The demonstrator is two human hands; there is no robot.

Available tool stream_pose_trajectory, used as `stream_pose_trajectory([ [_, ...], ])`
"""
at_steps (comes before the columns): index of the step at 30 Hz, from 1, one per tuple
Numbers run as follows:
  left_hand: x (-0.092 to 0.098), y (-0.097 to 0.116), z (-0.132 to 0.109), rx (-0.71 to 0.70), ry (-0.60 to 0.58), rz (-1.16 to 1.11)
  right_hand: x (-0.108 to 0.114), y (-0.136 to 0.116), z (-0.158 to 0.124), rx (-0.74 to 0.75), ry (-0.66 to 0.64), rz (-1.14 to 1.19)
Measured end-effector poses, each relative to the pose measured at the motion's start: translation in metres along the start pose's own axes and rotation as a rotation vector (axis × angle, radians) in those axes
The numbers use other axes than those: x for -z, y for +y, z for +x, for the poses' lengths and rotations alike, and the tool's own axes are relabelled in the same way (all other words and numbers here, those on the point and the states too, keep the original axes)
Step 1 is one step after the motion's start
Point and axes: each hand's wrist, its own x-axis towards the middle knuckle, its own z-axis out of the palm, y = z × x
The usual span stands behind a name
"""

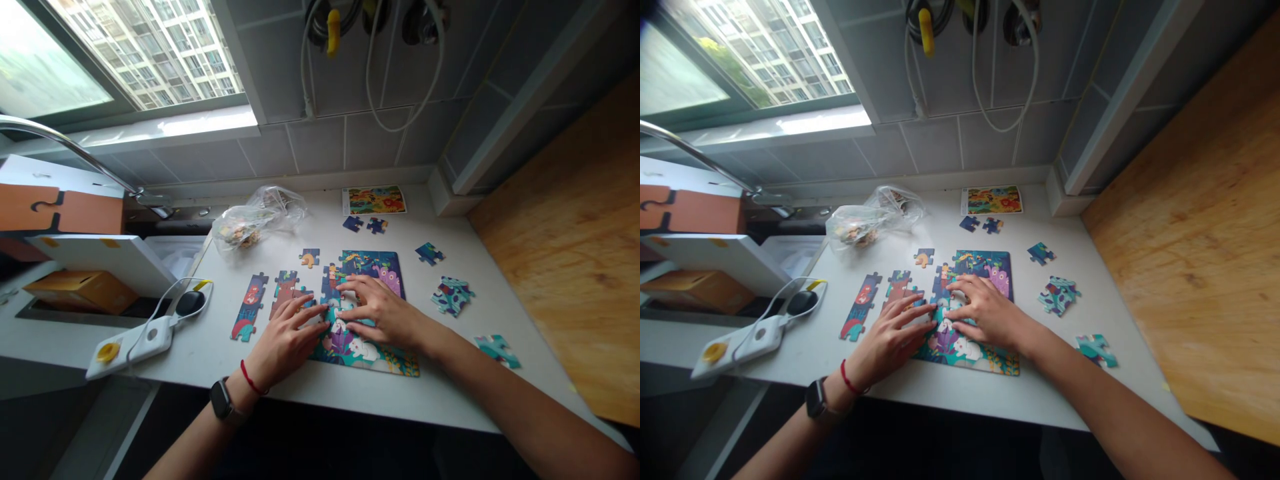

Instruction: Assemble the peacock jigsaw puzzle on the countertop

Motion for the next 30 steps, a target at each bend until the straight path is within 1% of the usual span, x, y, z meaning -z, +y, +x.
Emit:
stream_pose_trajectory([
  [5,0.002,0.003,0.000,0.001,-0.035,0.031,-0.003,-0.005,0.001,-0.066,0.005,-0.018],
  [8,0.006,0.006,0.003,0.001,-0.071,0.040,-0.002,-0.006,0.001,-0.053,0.014,-0.021],
  [10,0.009,0.008,0.006,0.002,-0.088,0.047,0.001,-0.004,0.002,-0.045,0.044,-0.006],
  [12,0.013,0.009,0.009,0.004,-0.102,0.060,0.006,0.001,0.001,-0.101,0.114,0.016],
  [15,0.019,0.010,0.017,0.000,-0.152,0.100,0.014,0.013,-0.001,-0.256,0.245,0.025],
  [18,0.024,0.012,0.025,-0.048,-0.236,0.168,0.020,0.027,-0.005,-0.350,0.298,-0.015],
  [20,0.028,0.016,0.032,-0.092,-0.290,0.219,0.022,0.034,-0.008,-0.375,0.292,-0.046],
  [23,0.033,0.023,0.043,-0.155,-0.383,0.278,0.025,0.039,-0.011,-0.366,0.250,-0.065],
  [27,0.041,0.029,0.059,-0.222,-0.502,0.300,0.032,0.036,-0.013,-0.292,0.125,-0.028],
  [30,0.043,0.031,0.067,-0.259,-0.522,0.301,0.035,0.033,-0.015,-0.260,0.035,0.004],
])
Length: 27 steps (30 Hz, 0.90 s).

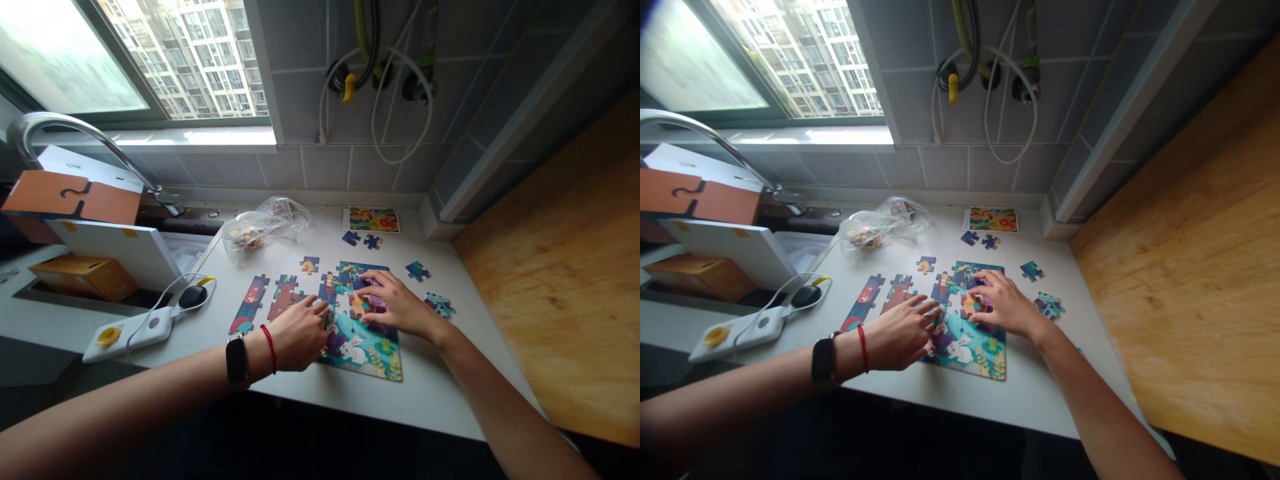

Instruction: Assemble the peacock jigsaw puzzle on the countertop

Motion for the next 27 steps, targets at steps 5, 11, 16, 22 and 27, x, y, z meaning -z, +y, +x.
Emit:
stream_pose_trajectory([
  [5,-0.007,0.012,0.001,0.051,0.062,-0.002,-0.001,-0.001,0.000,0.006,-0.044,0.040],
  [11,-0.033,0.033,-0.009,0.297,0.259,-0.071,0.001,-0.005,0.002,0.016,-0.046,0.063],
  [16,-0.056,0.046,-0.017,0.491,0.520,-0.242,0.004,0.001,0.003,-0.007,0.043,0.061],
  [22,-0.079,0.071,-0.033,0.443,0.811,-0.292,0.017,0.021,0.001,-0.087,0.210,0.017],
  [27,-0.083,0.070,-0.044,0.472,0.899,-0.398,0.047,0.048,-0.012,-0.291,0.680,-0.078],
])
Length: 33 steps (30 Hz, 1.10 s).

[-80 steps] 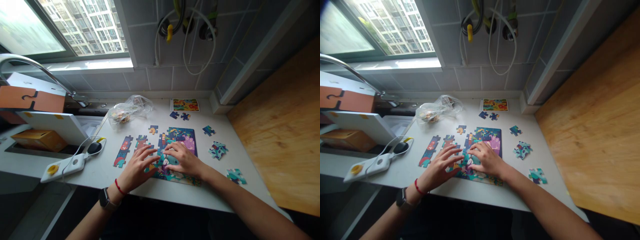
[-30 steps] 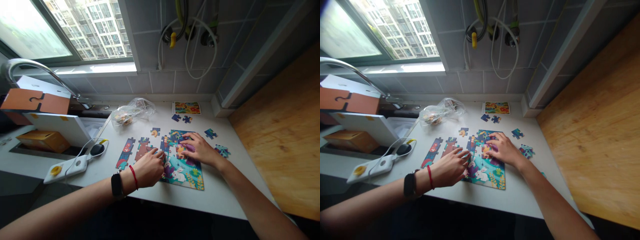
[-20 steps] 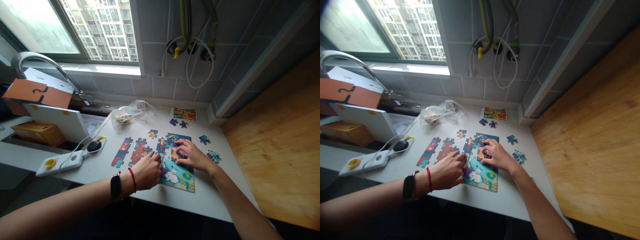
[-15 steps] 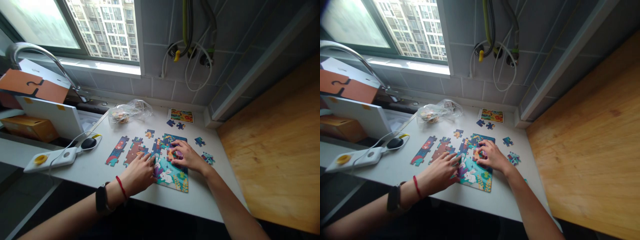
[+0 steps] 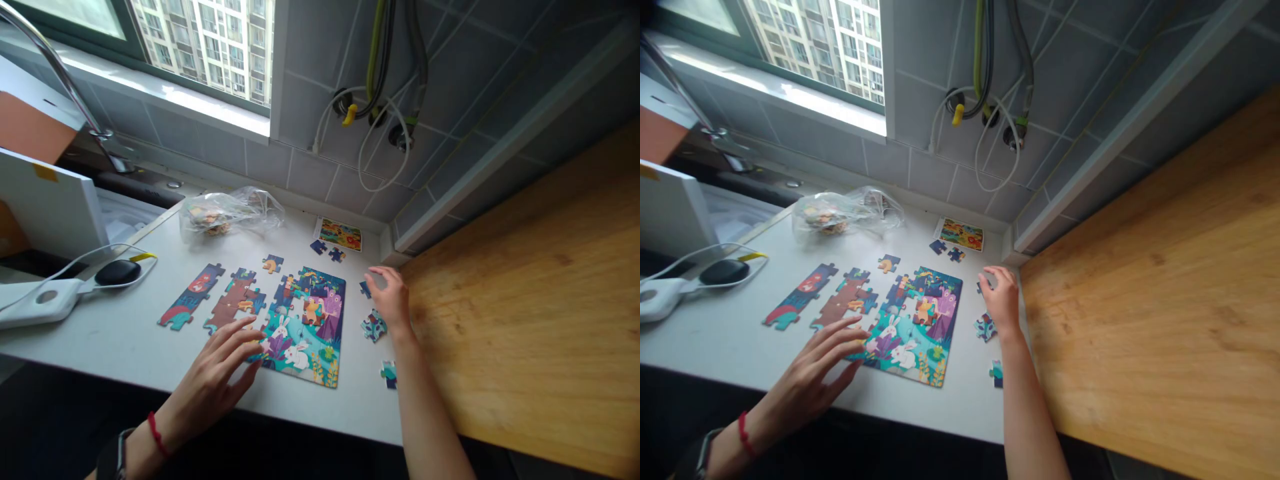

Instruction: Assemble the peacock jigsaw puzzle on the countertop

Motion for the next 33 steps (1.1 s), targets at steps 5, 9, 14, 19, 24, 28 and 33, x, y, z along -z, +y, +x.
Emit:
stream_pose_trajectory([
  [5,0.000,-0.001,0.000,0.073,0.059,-0.061,0.003,0.021,0.004,-0.155,0.224,-0.049],
  [9,0.003,0.012,0.007,0.110,0.054,-0.135,-0.013,0.019,0.000,-0.144,0.144,-0.004],
  [14,0.012,0.011,0.057,-0.042,-0.157,-0.101,-0.026,0.008,-0.005,-0.095,-0.024,0.073],
  [19,0.008,-0.029,0.141,-0.213,-0.391,0.082,-0.027,-0.001,-0.007,-0.083,-0.091,0.174],
  [24,-0.014,-0.070,0.228,-0.135,-0.657,0.253,-0.024,-0.005,-0.008,-0.135,-0.133,0.297],
  [28,-0.046,-0.088,0.274,-0.114,-0.722,0.333,-0.025,-0.005,-0.011,-0.247,-0.068,0.412],
  [33,-0.081,-0.097,0.291,-0.107,-0.798,0.400,-0.028,-0.002,-0.010,-0.470,0.134,0.607],
])
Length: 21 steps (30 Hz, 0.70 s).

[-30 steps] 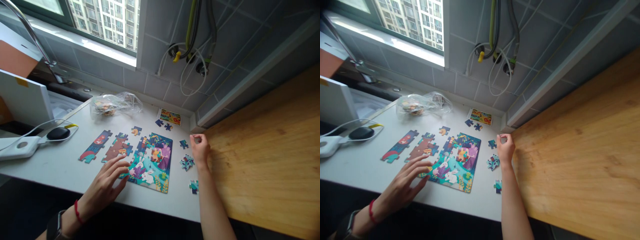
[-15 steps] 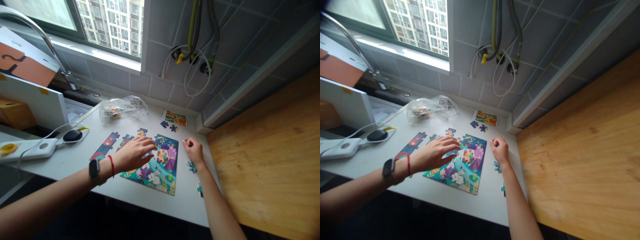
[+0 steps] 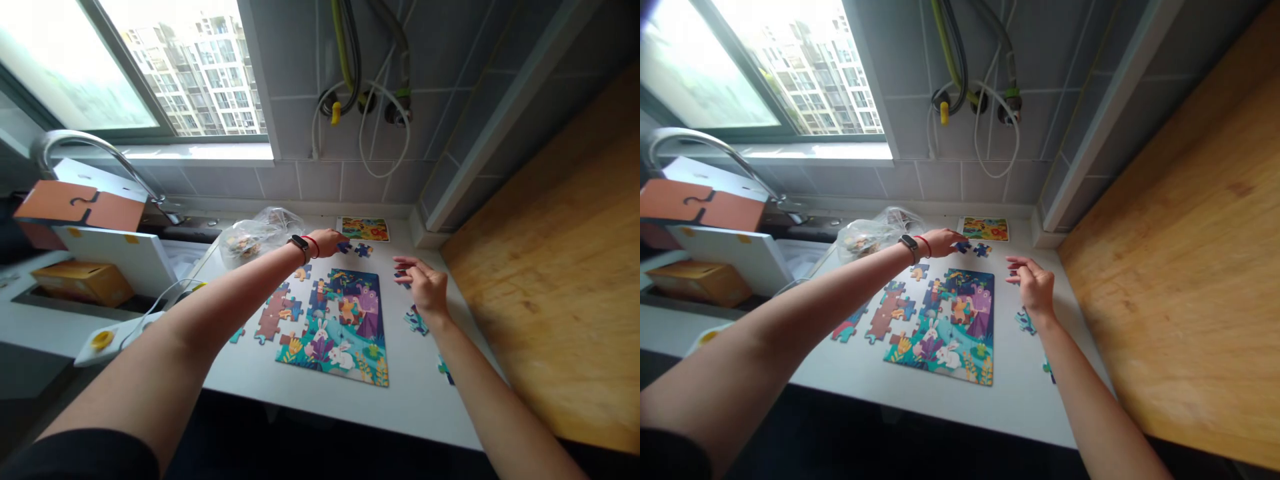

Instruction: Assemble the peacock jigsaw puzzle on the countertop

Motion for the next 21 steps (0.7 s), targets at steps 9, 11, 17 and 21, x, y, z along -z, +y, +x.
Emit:
stream_pose_trajectory([
  [9,-0.004,-0.002,0.013,-0.007,-0.046,0.043,-0.005,0.006,0.002,0.058,-0.079,-0.074],
  [11,-0.003,-0.006,0.013,-0.005,-0.037,0.034,-0.006,0.005,0.001,0.082,-0.112,-0.105],
  [17,-0.004,-0.017,0.015,-0.012,-0.048,-0.073,-0.007,0.002,-0.001,0.156,-0.177,-0.175],
  [21,-0.007,-0.020,0.015,-0.007,-0.030,-0.179,-0.007,0.001,-0.001,0.181,-0.199,-0.204],
])
